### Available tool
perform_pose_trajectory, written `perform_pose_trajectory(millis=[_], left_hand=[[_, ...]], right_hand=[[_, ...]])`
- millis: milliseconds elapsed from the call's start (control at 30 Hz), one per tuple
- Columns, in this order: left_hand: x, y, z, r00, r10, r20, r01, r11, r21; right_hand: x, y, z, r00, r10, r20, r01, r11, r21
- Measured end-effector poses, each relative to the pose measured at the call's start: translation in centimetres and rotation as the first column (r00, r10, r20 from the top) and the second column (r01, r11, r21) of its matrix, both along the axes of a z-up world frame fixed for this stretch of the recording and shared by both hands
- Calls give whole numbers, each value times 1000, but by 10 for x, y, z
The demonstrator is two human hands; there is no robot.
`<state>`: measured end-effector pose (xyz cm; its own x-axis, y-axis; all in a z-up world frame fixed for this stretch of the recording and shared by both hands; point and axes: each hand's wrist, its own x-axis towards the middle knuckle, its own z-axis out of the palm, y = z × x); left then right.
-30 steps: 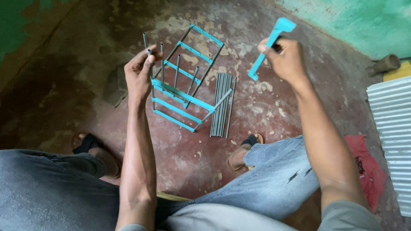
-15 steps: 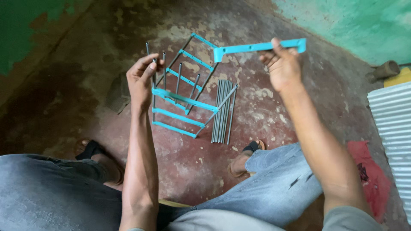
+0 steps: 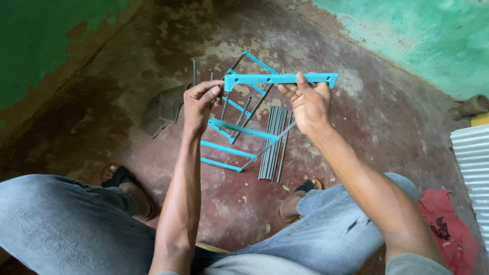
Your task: The person assembles a metal frame by inserting silver metal rods into the holes of turquoise plastic crossbars. They connect the rods to form ladder-like sections and then link these sections together to build a larger structure.
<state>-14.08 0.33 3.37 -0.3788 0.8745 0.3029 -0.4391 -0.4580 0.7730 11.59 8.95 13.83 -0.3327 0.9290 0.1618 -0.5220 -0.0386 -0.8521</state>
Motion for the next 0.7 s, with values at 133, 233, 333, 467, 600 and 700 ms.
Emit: perform_pose_trajectory(millis=[133, 233, 333, 467, 600, 700], left_hand=[[5, -3, 4, 999, -41, -15, 41, 998, 39], [6, -6, 7, 998, -44, -37, 46, 998, 49], [5, -7, 8, 998, -23, -55, 26, 998, 59], [3, -9, 6, 998, 3, -66, 1, 999, 55], [3, -3, -1, 993, 100, -67, -100, 995, 10], [4, -1, -6, 988, 152, -40, -151, 988, 29]], right_hand=[[-7, 3, -7, 1000, -16, 7, 16, 1000, -8], [-11, 8, -9, 1000, 6, -26, -5, 999, 33], [-15, 8, -7, 1000, -2, -25, 4, 999, 51], [-18, 3, -8, 999, 4, -44, -2, 998, 61], [-22, -3, -15, 996, 19, -84, -16, 999, 38], [-25, -7, -14, 998, 33, -45, -33, 999, 15]])
